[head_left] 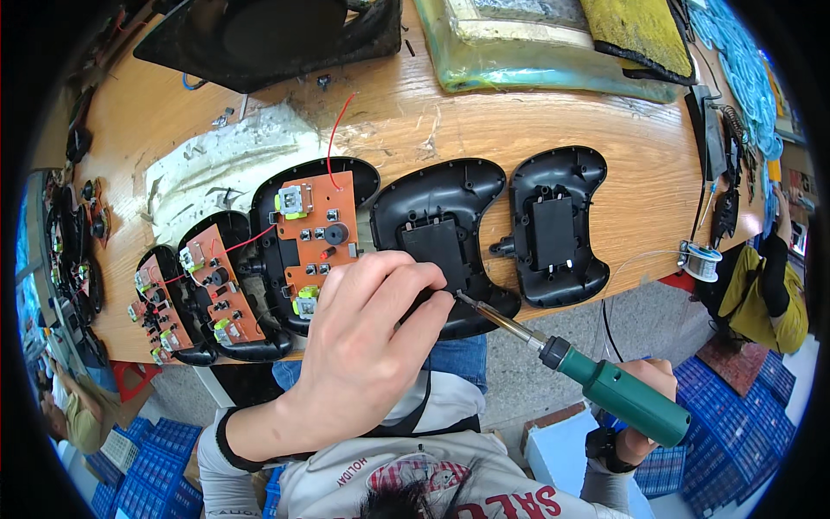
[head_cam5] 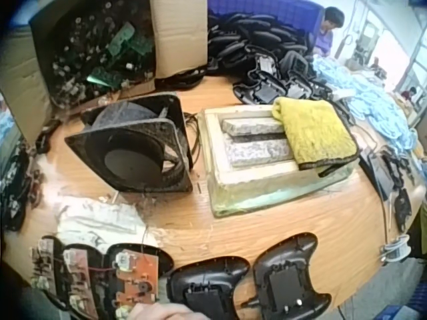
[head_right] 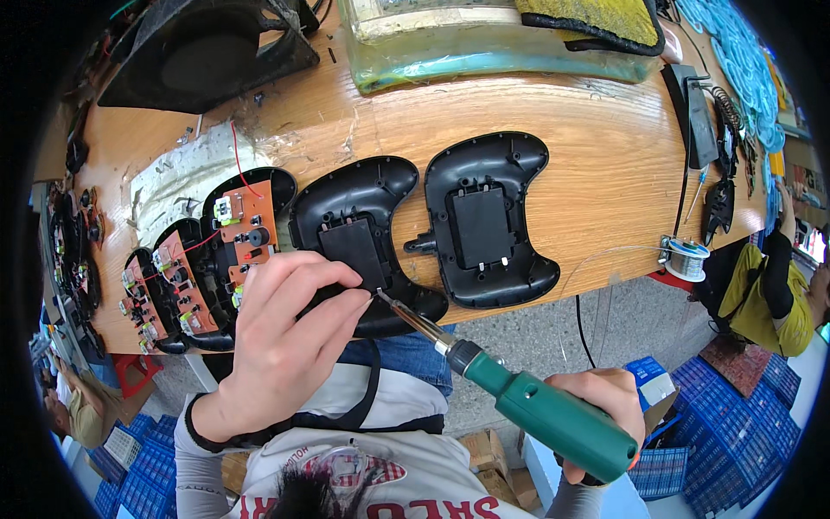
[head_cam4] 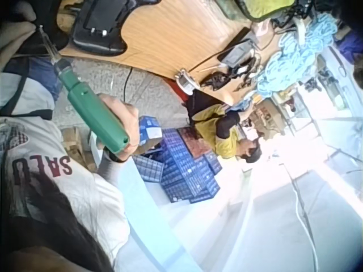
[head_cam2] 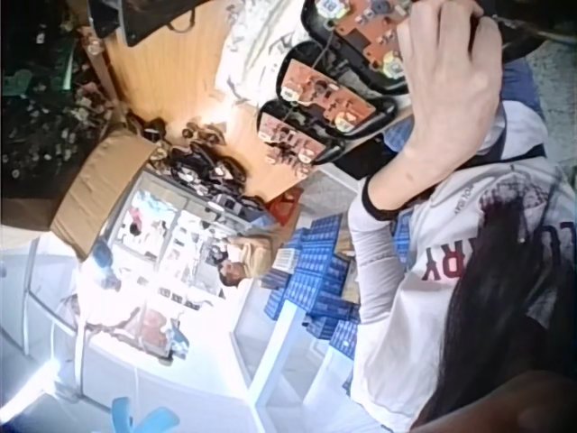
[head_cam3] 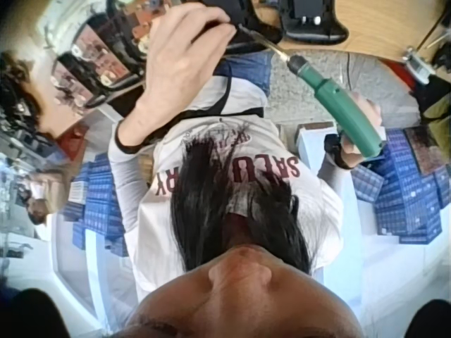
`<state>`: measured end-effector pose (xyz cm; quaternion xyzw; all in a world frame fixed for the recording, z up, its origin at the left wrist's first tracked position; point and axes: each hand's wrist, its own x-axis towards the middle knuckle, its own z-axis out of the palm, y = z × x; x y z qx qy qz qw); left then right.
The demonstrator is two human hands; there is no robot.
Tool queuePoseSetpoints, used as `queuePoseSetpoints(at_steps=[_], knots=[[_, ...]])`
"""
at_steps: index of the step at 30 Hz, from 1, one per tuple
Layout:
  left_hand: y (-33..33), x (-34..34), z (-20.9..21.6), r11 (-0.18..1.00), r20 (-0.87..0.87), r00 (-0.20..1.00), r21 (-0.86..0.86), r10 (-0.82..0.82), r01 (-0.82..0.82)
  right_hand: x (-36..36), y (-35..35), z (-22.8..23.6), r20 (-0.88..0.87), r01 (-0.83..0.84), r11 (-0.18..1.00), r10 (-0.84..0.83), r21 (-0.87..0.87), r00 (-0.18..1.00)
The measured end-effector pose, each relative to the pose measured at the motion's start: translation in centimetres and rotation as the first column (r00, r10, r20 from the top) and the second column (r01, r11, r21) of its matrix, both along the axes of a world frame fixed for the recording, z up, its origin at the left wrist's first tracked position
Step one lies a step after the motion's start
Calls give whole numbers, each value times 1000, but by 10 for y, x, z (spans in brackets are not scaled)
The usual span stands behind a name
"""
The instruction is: Soldering internal wiring onto a printed circuit board and assembling a game controller shell.
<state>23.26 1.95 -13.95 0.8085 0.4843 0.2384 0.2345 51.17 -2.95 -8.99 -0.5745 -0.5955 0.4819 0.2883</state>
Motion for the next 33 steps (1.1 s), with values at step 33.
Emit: queuePoseSetpoints(at_steps=[33], knots=[[2,2,1,999,10,1000,-31,-22,22,17,11,3,-5,-340,939,340,47,940]])
